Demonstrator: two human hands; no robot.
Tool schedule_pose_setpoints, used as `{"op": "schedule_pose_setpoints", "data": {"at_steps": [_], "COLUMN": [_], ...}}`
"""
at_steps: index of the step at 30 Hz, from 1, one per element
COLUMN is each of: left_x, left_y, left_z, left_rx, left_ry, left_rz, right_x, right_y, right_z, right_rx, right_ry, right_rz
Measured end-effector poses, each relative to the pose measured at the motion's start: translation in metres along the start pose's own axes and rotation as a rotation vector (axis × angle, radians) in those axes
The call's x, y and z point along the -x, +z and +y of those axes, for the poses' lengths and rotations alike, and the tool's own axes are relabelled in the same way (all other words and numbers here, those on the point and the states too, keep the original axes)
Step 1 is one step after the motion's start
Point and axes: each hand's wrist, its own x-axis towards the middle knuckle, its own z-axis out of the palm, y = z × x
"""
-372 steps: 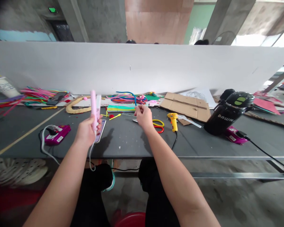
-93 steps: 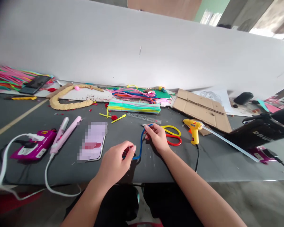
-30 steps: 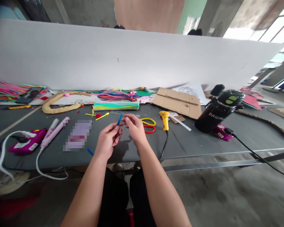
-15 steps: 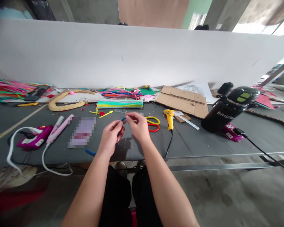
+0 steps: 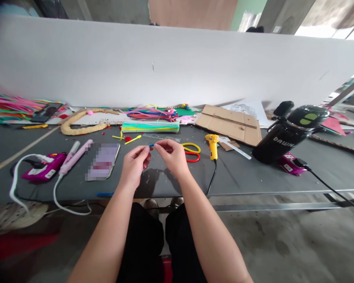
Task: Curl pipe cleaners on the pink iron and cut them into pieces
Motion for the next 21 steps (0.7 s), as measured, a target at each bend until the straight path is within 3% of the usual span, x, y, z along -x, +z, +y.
{"op": "schedule_pose_setpoints", "data": {"at_steps": [8,21], "left_x": [0.0,-0.017], "left_y": [-0.004,-0.023], "left_z": [0.0,-0.014], "left_rx": [-0.41,-0.844], "left_ry": [0.132,0.159], "left_rz": [-0.181,-0.245], "right_x": [-0.005,-0.021], "right_y": [-0.002,-0.022], "right_z": [0.008,0.048], "right_rx": [-0.004,0.289], "right_ry": [-0.004,0.061], "right_rz": [0.092,0.017]}}
